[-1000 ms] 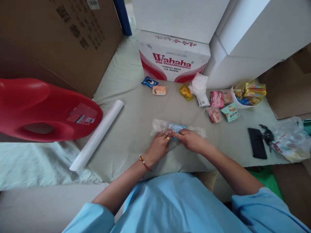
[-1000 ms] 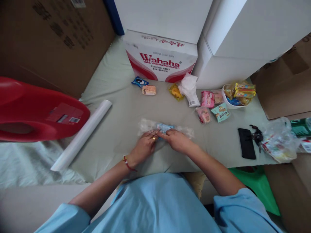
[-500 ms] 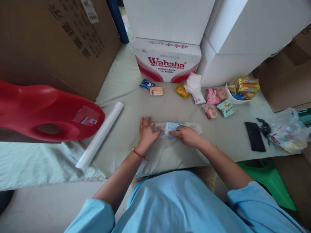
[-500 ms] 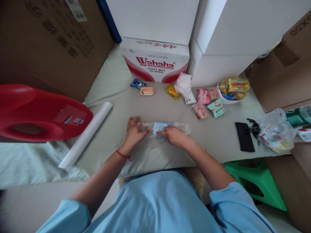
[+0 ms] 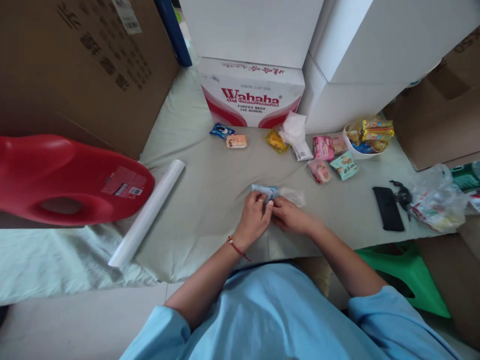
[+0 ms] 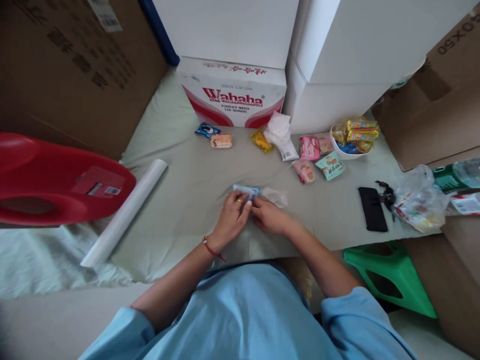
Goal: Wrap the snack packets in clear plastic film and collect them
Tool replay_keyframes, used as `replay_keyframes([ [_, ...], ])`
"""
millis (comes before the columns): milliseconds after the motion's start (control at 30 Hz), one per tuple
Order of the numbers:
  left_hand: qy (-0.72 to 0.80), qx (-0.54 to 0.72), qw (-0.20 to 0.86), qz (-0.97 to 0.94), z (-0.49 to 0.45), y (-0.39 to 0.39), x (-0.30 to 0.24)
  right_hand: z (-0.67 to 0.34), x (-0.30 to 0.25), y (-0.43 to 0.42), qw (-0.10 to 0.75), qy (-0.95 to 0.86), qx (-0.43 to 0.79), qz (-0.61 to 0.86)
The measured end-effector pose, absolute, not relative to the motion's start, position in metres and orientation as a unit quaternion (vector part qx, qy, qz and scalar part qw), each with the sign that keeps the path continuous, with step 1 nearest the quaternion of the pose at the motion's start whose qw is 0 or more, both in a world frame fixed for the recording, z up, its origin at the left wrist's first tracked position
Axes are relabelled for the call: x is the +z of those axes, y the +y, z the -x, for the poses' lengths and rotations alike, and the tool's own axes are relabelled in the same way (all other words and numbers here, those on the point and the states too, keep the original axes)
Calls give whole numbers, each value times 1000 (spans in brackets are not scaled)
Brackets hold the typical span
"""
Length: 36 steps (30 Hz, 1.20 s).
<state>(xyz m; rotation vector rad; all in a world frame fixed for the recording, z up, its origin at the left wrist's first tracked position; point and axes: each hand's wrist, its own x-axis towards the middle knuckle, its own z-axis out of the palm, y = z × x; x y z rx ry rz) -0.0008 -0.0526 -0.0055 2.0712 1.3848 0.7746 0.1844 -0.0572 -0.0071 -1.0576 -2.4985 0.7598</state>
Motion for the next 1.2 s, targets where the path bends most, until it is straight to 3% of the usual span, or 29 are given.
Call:
replay_keyframes([
  [133,506,186,184,-822,3,-70,-15,-216,-4,-79,214,-830,311,411],
  [267,507,118,149,-841,2,-79,-17,-233,-15,-86,264,-667,134,684],
  [367,508,113,138,-843,0,-78,-17,-232,-21,-86,245,-634,98,727],
  [467,504,112,133,-846,0,-77,-17,-227,-14,-89,288,-640,176,691],
  [633,501,94,145,-848,-2,-79,-12,-215,20,-85,343,-537,406,655],
  [700,503,88,148,-847,-3,-80,-10,-202,31,-70,343,-540,427,639],
  [800,498,79,150,-850,-8,-81,-8,-170,38,-34,278,-606,348,659],
  [1000,506,108,150,-843,-8,-81,-9,-107,31,18,-8,-718,175,674],
  [1200,434,240,255,-830,30,-87,-15,-92,22,4,-59,-740,134,657],
])
